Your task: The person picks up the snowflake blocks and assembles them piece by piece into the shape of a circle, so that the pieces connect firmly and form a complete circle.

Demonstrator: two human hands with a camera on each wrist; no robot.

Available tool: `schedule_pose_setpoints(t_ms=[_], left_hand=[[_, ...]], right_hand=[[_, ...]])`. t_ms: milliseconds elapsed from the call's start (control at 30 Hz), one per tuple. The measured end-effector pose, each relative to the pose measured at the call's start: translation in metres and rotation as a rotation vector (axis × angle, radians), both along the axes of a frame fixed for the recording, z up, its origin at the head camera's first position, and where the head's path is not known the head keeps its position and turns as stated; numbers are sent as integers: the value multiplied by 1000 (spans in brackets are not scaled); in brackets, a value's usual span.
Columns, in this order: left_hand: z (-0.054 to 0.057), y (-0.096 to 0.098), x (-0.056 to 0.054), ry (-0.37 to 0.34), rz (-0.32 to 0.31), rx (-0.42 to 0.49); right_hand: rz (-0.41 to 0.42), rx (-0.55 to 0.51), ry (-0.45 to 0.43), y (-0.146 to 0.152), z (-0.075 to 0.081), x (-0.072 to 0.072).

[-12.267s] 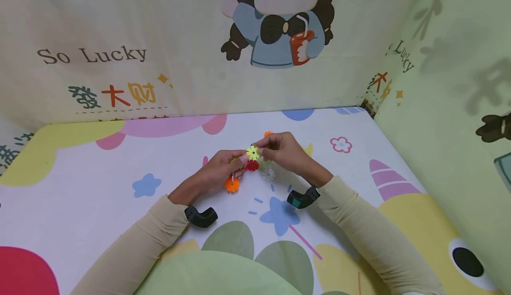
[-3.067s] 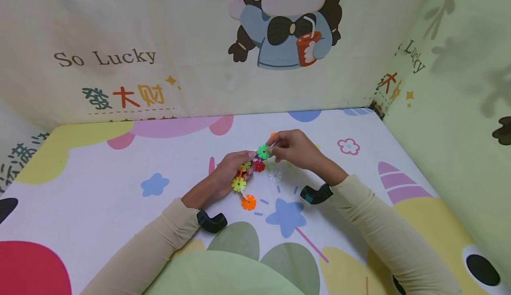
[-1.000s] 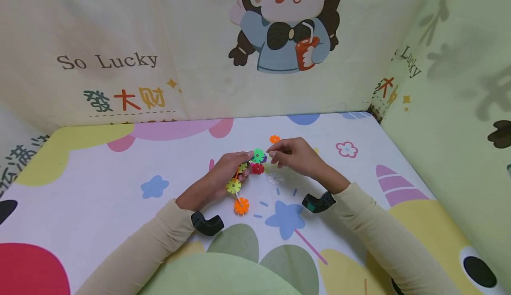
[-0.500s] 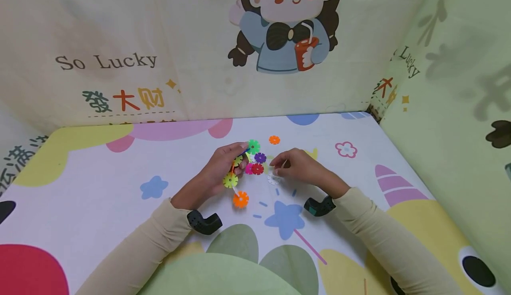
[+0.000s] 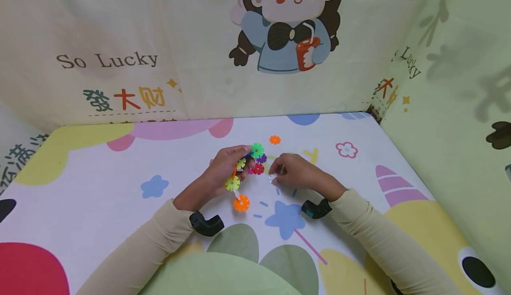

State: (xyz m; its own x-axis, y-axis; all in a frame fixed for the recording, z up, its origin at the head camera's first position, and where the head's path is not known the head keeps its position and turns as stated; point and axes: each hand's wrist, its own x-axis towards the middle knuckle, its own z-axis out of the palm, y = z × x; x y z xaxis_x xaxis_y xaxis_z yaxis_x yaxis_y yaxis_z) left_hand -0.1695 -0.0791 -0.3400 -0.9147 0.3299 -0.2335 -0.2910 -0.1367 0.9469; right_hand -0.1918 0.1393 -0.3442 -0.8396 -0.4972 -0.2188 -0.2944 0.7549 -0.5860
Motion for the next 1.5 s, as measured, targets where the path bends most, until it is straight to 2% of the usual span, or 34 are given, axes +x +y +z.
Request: schedule_pose_setpoints(t_ms=[233,500,700,1000,1200,1500], left_hand=[[-1,1,1,10,-8,-21],[-2,2,2,6,2,-28],[-6,3,1,6,-26,-18],[-11,2,1,29,-75,16],[-10,3,1,49,-101,17],[-9,3,2,39,-99,14]], right_hand=[[-6,-16,-16,3,0,-2],[-17,-91,61,9,4,-5],[-5,-161,87,9,6,-5],[-67,-201,130,10,12,-4],[-81,-291,172,13,14,-4],[-112,-336,222,12,20,-2]])
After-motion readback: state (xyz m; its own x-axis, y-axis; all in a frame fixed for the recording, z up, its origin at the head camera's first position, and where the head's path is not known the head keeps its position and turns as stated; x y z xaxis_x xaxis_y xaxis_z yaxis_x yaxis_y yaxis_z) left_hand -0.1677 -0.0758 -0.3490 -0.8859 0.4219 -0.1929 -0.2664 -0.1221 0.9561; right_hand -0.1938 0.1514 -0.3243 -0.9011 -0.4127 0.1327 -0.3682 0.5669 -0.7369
